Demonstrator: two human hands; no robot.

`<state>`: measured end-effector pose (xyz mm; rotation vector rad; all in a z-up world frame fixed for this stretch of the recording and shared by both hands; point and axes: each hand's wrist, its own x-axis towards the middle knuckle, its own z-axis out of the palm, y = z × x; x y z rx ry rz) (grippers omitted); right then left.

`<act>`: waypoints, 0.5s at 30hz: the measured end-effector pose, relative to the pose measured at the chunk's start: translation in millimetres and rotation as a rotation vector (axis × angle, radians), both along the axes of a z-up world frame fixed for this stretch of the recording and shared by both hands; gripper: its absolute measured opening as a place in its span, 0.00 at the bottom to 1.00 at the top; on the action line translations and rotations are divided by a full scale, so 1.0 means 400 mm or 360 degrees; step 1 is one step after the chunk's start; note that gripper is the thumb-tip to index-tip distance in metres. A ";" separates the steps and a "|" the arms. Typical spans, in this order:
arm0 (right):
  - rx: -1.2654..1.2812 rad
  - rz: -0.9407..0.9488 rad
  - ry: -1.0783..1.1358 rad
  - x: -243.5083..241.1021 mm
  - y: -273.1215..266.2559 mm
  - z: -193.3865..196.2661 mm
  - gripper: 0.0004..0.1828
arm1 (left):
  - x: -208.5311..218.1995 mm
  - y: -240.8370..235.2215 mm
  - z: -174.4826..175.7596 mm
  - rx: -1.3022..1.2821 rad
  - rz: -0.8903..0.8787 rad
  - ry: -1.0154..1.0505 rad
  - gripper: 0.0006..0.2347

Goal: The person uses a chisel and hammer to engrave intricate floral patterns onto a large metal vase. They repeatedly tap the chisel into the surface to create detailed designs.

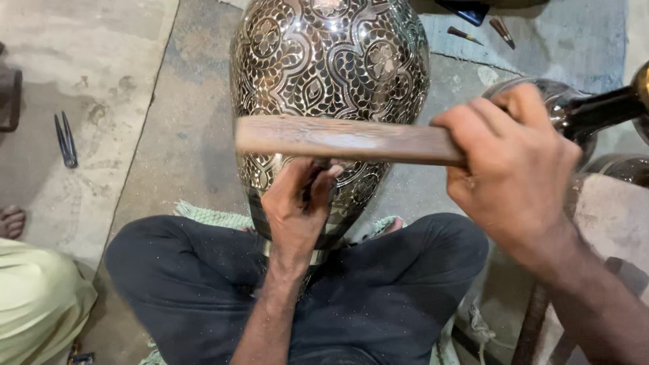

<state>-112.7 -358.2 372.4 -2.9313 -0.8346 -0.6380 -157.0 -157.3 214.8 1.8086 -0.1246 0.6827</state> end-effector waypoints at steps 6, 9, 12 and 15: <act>0.0007 0.0102 -0.0056 -0.013 -0.015 -0.010 0.15 | 0.013 -0.005 -0.049 0.0218 0.0144 -0.0019 0.08; 0.0171 0.0116 0.0081 -0.021 -0.023 -0.012 0.14 | -0.011 -0.009 -0.050 0.0089 0.0105 0.0020 0.10; 0.0017 0.0052 -0.0052 -0.024 -0.025 -0.011 0.13 | -0.012 -0.009 -0.031 0.0127 0.0122 0.0000 0.08; 0.0255 0.0142 0.0095 -0.020 -0.023 -0.017 0.11 | -0.024 -0.013 -0.024 0.0062 0.0102 0.0110 0.08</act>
